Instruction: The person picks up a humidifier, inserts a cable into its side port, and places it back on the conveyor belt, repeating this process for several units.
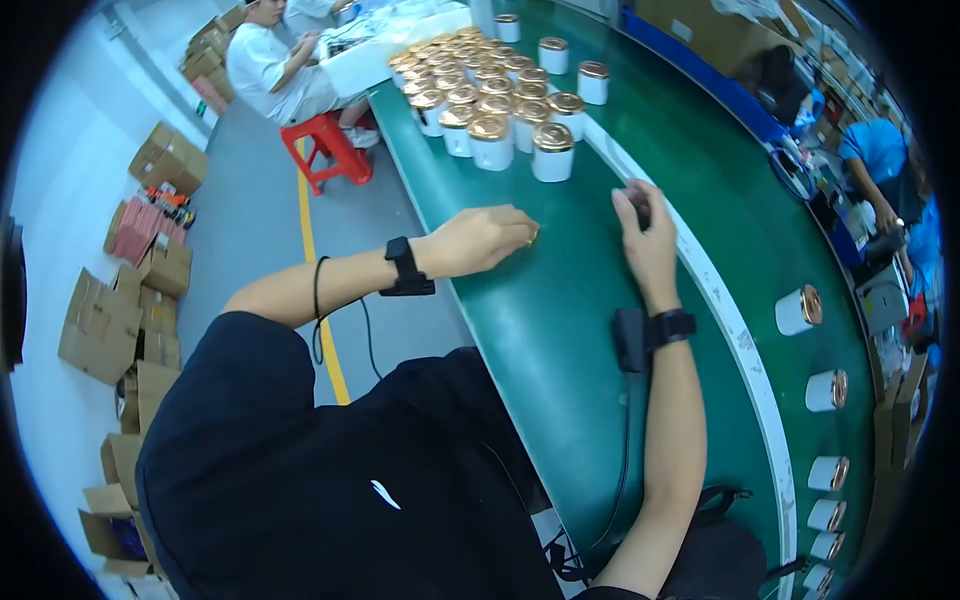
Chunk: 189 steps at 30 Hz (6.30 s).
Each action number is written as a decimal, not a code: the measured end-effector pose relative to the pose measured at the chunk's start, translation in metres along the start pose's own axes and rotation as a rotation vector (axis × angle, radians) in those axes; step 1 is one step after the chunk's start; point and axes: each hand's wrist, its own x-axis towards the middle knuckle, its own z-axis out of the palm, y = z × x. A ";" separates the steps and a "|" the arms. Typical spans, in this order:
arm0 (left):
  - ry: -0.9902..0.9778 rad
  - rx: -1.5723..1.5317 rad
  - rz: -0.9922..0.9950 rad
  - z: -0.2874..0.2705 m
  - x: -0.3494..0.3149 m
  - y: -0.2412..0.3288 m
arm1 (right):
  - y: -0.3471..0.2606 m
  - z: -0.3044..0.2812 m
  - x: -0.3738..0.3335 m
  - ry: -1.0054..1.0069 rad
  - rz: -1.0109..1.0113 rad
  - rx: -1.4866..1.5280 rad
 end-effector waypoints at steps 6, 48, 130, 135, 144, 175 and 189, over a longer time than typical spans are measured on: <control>0.337 -1.247 -0.793 -0.056 -0.082 0.060 | 0.021 -0.030 -0.034 -0.042 0.073 -0.067; -0.216 -1.155 -1.131 0.175 -0.272 0.146 | 0.064 -0.065 0.031 -0.030 0.154 0.001; -0.738 -1.281 -1.314 -0.040 -0.252 -0.060 | 0.071 -0.047 0.184 0.045 0.204 -0.241; -0.519 -1.324 -0.617 -0.106 -0.078 -0.119 | -0.025 -0.012 0.131 -0.104 0.272 0.200; -0.284 -1.896 -0.253 -0.034 0.113 -0.135 | -0.054 0.050 0.104 -0.237 0.133 0.024; -0.041 -1.697 -0.308 0.063 0.300 -0.037 | 0.078 -0.098 0.123 0.403 0.133 0.445; 0.031 -1.776 -0.456 0.113 0.272 -0.059 | 0.137 -0.062 0.096 0.439 0.006 0.297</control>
